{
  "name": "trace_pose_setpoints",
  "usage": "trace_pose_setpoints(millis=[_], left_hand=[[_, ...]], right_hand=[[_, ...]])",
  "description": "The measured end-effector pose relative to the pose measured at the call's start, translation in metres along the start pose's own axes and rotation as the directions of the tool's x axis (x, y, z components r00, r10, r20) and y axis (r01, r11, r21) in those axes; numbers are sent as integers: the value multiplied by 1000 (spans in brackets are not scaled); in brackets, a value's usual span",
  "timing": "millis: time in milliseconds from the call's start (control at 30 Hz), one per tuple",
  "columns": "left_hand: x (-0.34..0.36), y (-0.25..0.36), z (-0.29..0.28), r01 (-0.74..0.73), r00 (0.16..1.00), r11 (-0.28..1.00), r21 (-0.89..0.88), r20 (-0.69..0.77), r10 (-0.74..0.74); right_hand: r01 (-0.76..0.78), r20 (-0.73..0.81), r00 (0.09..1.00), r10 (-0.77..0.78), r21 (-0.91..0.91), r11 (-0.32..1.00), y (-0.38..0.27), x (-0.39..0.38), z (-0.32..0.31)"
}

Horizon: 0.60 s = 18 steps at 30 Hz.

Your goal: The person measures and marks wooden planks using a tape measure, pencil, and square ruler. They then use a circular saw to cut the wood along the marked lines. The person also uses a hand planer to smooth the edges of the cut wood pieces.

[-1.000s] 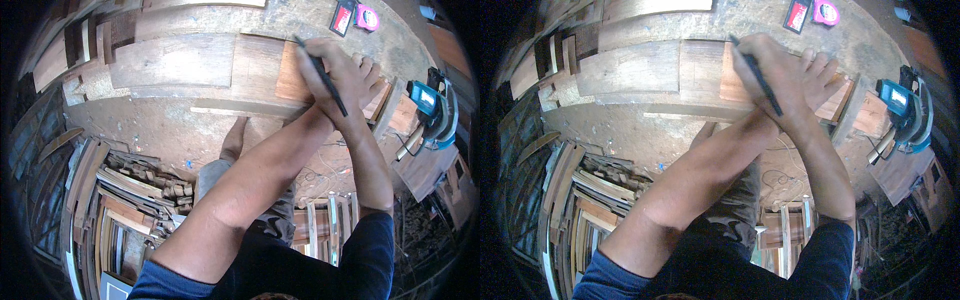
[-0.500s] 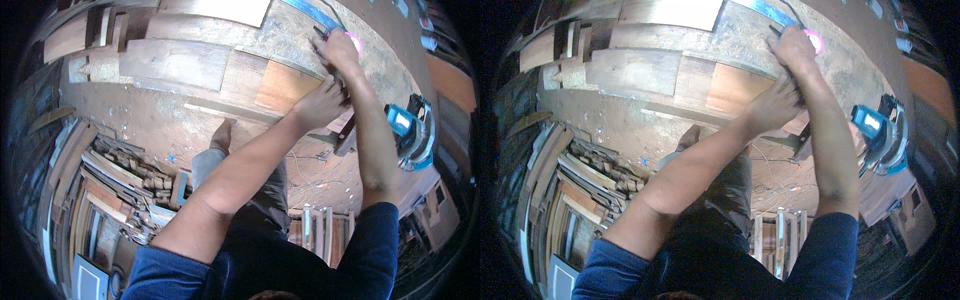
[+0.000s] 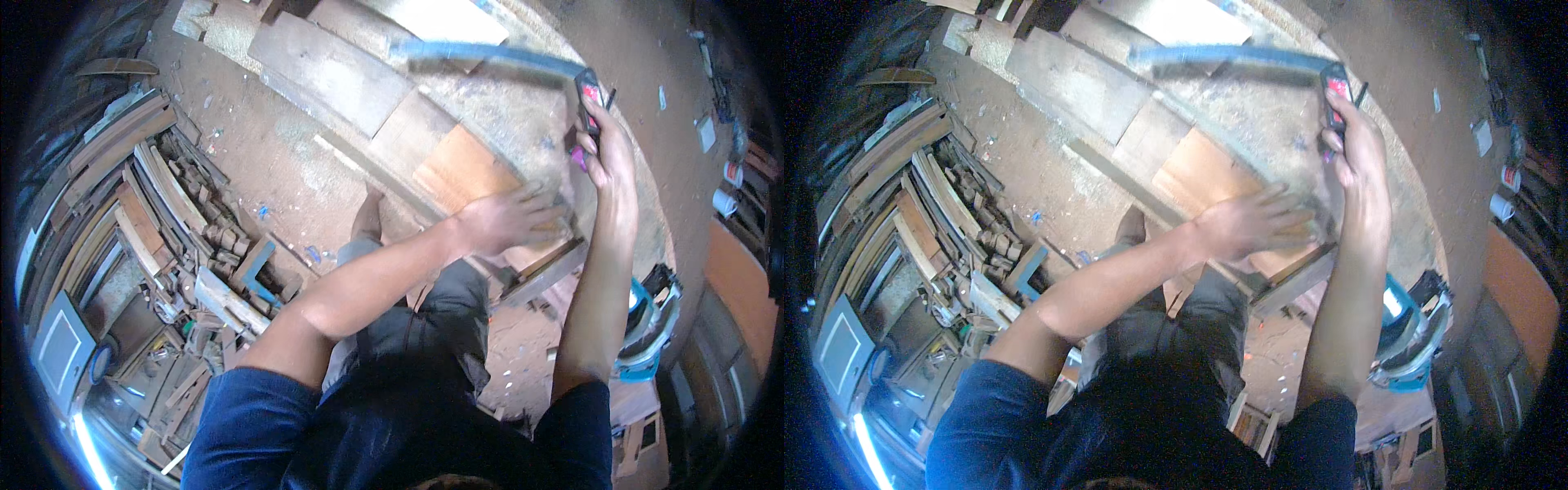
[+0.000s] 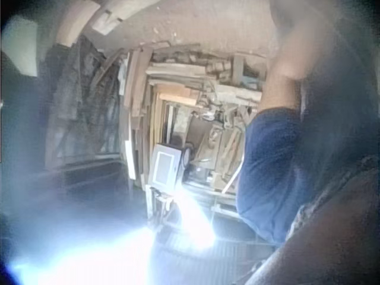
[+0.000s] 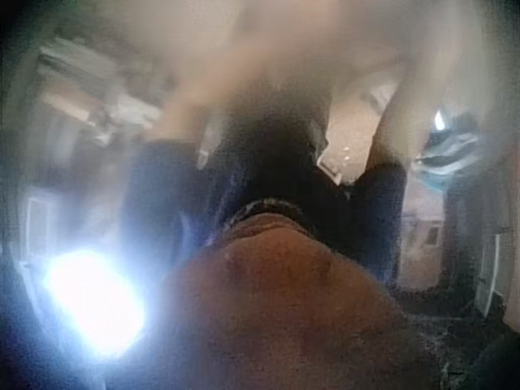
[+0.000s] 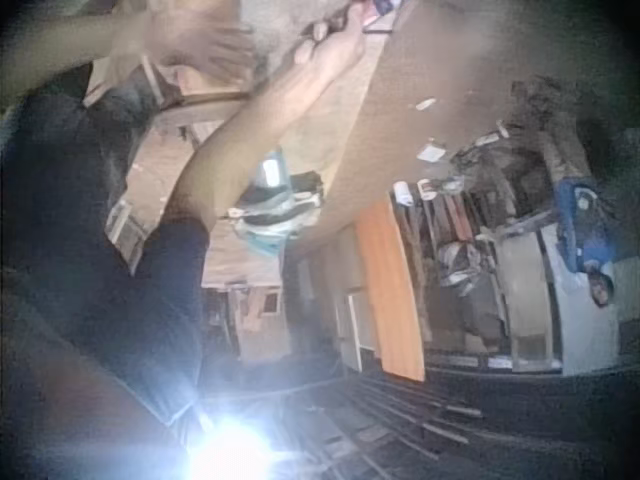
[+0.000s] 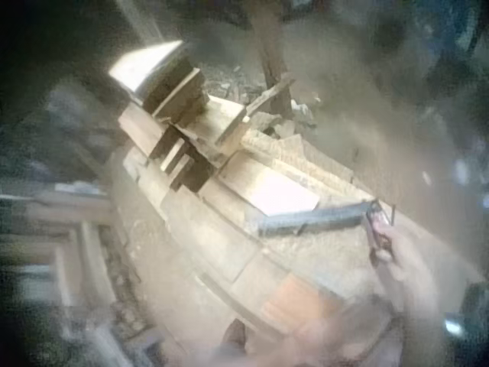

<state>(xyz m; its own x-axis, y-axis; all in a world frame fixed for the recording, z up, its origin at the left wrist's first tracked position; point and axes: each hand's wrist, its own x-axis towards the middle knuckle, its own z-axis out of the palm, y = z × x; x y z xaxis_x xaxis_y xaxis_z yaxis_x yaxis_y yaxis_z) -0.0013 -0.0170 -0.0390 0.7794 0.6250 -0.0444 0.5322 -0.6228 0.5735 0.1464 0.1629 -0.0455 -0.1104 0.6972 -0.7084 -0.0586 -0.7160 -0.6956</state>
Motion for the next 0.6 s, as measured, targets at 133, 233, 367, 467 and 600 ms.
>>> trace_pose_setpoints(millis=[133, 233, 367, 467, 600], left_hand=[[1, 0, 10, 21, 998, 994, -107, -54, -27], [-2, 0, 15, 19, 997, 999, -41, -76, -22], [5, 22, 15, 139, 975, 955, -262, -135, -179], [15, 53, 18, 243, 904, 936, -253, -290, -313], [22, 48, 33, 526, 548, 797, -296, -599, -584]], right_hand=[[315, -35, 948, -316, -26, 949, -31, -31, 11], [328, 163, 939, -302, -172, 929, -39, -40, -1], [211, 419, 902, -107, -210, 955, -22, -24, -17], [189, 493, 869, 47, -419, 888, -1, -24, -10], [165, 539, 815, 215, -571, 804, 10, -27, 17]])
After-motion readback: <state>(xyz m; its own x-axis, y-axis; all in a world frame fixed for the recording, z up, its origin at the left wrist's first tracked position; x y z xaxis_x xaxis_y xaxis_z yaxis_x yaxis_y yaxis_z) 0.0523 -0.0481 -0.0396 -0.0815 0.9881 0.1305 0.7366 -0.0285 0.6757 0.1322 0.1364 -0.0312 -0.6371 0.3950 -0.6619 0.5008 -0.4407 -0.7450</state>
